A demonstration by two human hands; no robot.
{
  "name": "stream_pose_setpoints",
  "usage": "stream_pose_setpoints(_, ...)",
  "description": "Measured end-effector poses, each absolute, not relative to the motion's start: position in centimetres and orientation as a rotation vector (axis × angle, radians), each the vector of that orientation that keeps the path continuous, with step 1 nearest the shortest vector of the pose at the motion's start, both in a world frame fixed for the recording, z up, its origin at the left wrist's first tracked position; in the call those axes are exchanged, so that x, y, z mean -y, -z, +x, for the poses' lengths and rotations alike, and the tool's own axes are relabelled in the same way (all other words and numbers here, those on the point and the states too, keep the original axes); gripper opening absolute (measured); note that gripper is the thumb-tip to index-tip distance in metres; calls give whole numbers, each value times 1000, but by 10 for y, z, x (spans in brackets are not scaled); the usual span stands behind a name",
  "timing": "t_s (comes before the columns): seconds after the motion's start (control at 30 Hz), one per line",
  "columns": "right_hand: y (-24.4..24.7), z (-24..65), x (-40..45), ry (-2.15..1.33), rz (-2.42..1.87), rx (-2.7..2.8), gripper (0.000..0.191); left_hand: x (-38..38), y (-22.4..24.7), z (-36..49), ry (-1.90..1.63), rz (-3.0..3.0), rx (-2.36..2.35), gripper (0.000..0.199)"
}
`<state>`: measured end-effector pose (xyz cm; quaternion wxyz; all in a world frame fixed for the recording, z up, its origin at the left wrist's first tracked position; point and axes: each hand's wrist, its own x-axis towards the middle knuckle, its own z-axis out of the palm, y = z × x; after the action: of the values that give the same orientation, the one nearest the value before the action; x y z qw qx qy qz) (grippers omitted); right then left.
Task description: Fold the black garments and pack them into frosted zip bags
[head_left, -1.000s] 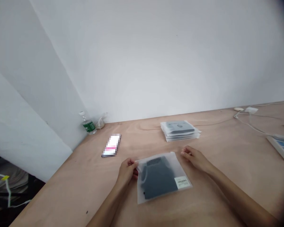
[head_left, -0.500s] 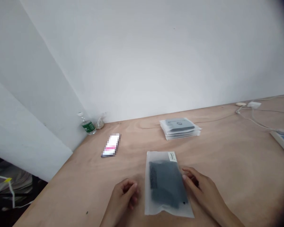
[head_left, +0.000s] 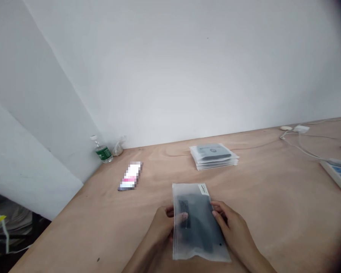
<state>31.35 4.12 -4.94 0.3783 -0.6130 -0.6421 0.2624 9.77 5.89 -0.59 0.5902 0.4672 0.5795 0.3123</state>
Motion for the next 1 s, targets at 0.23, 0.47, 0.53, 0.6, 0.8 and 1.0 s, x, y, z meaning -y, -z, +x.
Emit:
stream_pose_setpoints(0.23,52,318,-41,-682,-1530,1637,27,-63,-1,122,-610,1040,-1300,28)
stream_pose_setpoints(0.47,49,370,-47,-621,-1734,1652,35,-57,-7,90,-660,1039,-1388,23)
stream_pose_setpoints(0.53,49,400,-53,-555,-1801,1676,37,-53,-13,78,-696,1043,-1425,29)
stream_pose_setpoints(0.6,48,431,-60,-466,-1864,1690,39,-49,-19,71,-787,1081,-1487,38)
stream_pose_setpoints(0.8,47,483,-73,-38,-2036,1747,42,-41,-9,64,-1128,1494,-1418,40)
stream_pose_setpoints(1.0,51,417,-52,172,-1947,1952,55,-27,17,49,-1062,1619,-1442,34)
